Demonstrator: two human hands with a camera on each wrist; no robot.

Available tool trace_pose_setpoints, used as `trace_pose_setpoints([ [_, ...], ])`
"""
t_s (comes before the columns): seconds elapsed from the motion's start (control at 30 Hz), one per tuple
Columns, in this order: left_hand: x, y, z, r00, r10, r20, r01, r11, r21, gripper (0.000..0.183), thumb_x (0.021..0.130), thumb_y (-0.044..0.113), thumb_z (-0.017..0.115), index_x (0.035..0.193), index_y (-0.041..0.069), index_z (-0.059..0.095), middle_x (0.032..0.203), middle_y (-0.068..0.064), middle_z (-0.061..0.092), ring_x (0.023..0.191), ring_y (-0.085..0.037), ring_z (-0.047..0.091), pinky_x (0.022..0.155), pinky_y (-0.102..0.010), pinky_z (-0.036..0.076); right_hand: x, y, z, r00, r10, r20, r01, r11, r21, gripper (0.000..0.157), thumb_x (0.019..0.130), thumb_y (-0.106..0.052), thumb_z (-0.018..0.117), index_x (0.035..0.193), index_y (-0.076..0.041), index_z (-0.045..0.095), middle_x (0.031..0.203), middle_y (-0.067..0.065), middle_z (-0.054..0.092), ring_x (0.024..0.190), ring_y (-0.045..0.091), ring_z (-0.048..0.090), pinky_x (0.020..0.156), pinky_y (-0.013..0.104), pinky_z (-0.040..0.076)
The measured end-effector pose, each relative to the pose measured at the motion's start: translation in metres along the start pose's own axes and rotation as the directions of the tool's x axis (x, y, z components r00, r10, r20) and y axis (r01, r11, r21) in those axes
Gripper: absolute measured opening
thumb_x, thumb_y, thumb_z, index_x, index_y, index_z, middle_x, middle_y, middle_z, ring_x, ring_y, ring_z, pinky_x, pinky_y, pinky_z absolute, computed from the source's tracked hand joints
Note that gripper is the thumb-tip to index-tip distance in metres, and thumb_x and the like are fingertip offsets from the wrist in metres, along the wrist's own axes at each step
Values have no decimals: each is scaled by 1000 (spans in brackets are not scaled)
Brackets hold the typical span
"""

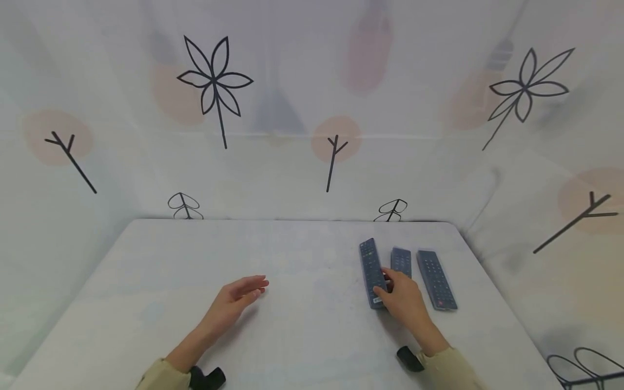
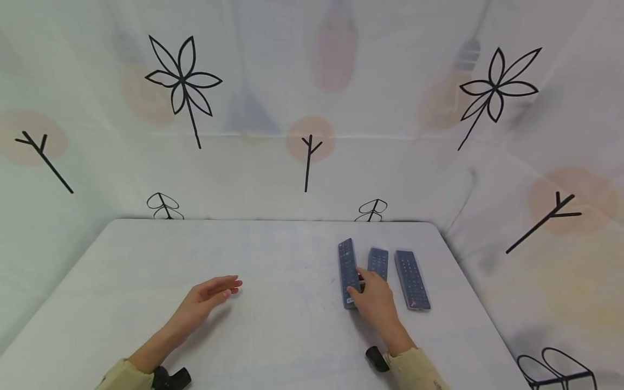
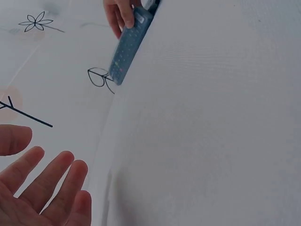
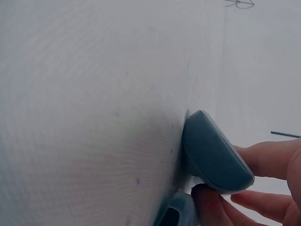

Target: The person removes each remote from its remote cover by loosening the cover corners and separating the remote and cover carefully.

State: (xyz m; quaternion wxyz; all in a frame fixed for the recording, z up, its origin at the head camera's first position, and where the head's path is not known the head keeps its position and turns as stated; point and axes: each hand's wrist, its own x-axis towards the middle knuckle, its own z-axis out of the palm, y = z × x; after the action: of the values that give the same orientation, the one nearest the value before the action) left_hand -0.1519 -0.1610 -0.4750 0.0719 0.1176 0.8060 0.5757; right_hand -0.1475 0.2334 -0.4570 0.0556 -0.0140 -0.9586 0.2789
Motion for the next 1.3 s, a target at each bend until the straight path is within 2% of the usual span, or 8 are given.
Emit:
trace_pose_setpoints([
  [0.23,8,-3,14,992,94,86,-86,992,-91,46,95,14,69,137,2,55,130,-15,63,116,-28,63,92,-23,50,-4,-4,4,998,60,23,-63,989,136,48,87,-8,75,131,3,60,116,21,67,97,30,67,80,45,54],
  [0.33,12,-2,18,986,117,116,-105,988,-110,51,93,12,71,139,1,53,132,-18,61,117,-31,62,92,-24,50,-8,-9,6,992,103,79,-120,961,248,46,86,-7,75,130,-1,63,118,18,67,97,28,67,72,38,56],
  [0.43,14,0,22,986,118,118,-109,990,-84,52,92,13,72,140,4,53,134,-16,60,116,-29,62,93,-26,50,-13,-16,7,984,113,138,-154,926,344,45,85,-7,76,129,-4,66,121,16,67,98,25,67,68,32,54],
  [0.63,16,3,37,988,98,123,-88,993,-83,57,90,13,75,142,7,51,142,-13,53,115,-26,63,95,-36,51,-23,-30,7,968,94,233,-195,866,461,43,83,-6,79,125,-5,69,123,12,67,97,21,68,76,33,55],
  [0.87,18,10,49,994,75,77,-69,995,-78,73,84,13,81,148,11,45,149,-13,46,116,-26,62,96,-44,50,-31,-43,3,941,12,339,-204,818,537,47,83,-12,80,127,-2,66,125,14,66,97,21,67,79,35,55],
  [1.03,19,15,52,996,73,56,-69,996,-60,82,82,13,83,151,17,40,152,-9,41,119,-24,60,95,-44,50,-35,-46,0,906,-61,419,-212,791,573,48,86,-15,78,129,-2,64,122,13,67,97,21,67,80,35,55],
  [1.13,19,17,52,992,101,70,-97,994,-58,82,81,11,84,151,17,41,153,-8,39,119,-27,59,95,-46,50,-37,-48,-1,883,-93,460,-229,771,595,48,87,-16,77,130,-2,64,121,13,67,97,20,66,80,35,55],
  [1.3,21,17,51,974,200,102,-199,980,-22,74,82,10,83,147,15,48,156,-8,37,123,-31,55,93,-42,52,-40,-51,-4,843,-167,511,-241,733,636,45,90,-15,74,131,0,63,127,15,65,102,21,64,84,36,54],
])
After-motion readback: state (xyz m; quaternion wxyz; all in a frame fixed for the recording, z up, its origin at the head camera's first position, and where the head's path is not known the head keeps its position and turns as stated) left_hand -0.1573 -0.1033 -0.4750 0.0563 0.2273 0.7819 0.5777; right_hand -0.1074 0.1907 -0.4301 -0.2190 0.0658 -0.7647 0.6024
